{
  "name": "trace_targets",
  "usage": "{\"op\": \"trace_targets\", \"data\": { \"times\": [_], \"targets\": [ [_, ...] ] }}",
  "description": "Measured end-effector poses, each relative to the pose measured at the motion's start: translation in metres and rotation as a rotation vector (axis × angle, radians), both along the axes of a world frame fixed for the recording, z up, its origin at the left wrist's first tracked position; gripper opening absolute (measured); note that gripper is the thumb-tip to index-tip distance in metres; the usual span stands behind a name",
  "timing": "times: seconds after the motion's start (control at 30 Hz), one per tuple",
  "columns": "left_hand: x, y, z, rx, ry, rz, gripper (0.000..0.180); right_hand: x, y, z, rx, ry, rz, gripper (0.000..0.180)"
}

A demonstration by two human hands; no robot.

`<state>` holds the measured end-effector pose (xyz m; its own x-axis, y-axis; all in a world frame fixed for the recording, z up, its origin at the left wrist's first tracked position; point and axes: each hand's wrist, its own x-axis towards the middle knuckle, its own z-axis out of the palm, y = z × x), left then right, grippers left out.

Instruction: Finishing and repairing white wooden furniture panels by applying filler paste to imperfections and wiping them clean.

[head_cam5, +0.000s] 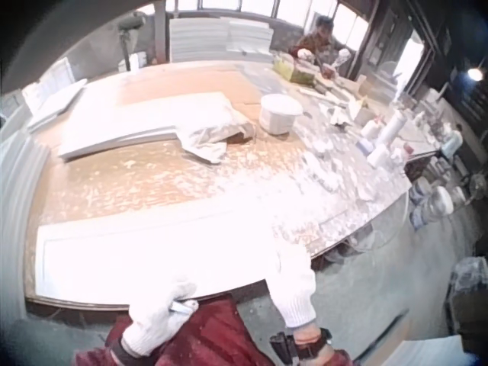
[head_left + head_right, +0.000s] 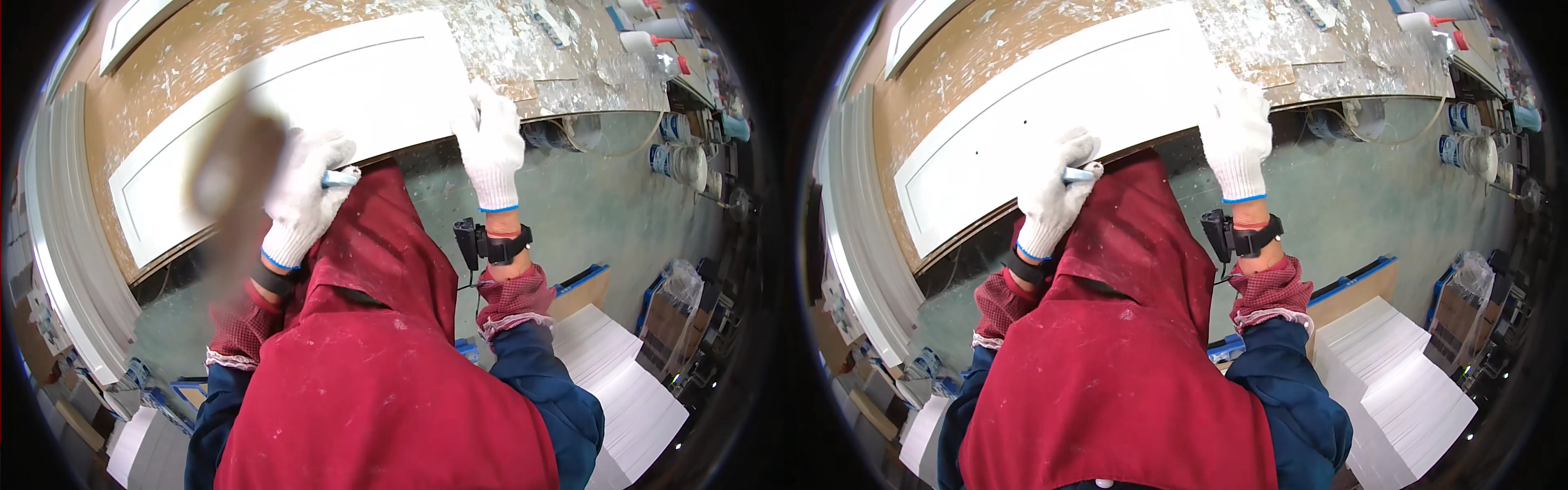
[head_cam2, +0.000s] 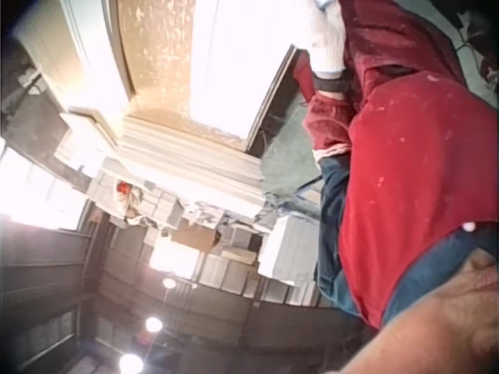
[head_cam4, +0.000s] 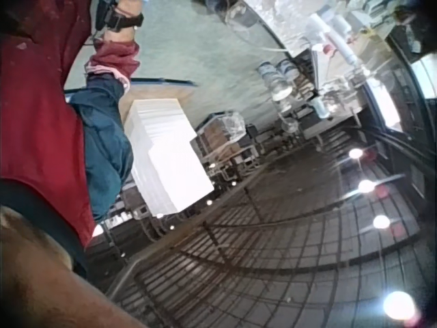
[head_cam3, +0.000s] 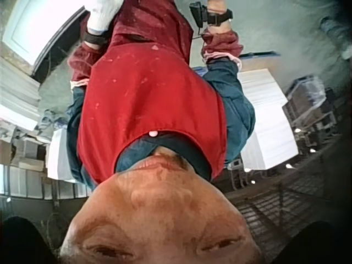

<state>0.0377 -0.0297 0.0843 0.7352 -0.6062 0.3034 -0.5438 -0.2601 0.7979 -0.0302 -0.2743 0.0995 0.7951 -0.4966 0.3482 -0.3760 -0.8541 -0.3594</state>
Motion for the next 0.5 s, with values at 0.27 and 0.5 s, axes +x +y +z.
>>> {"op": "trace_targets", "data": {
  "times": [0.27,0.5],
  "targets": [
    [0.0,-0.012,-0.004,-0.166,0.534,0.104,0.031,0.023,-0.006,0.0,0.215,0.111,-0.094,0.027],
    [0.006,-0.001,-0.037,0.082,-0.003,-0.081,0.037,0.032,-0.029,-0.013,0.346,-0.083,-0.065,0.026]
  ]
}}
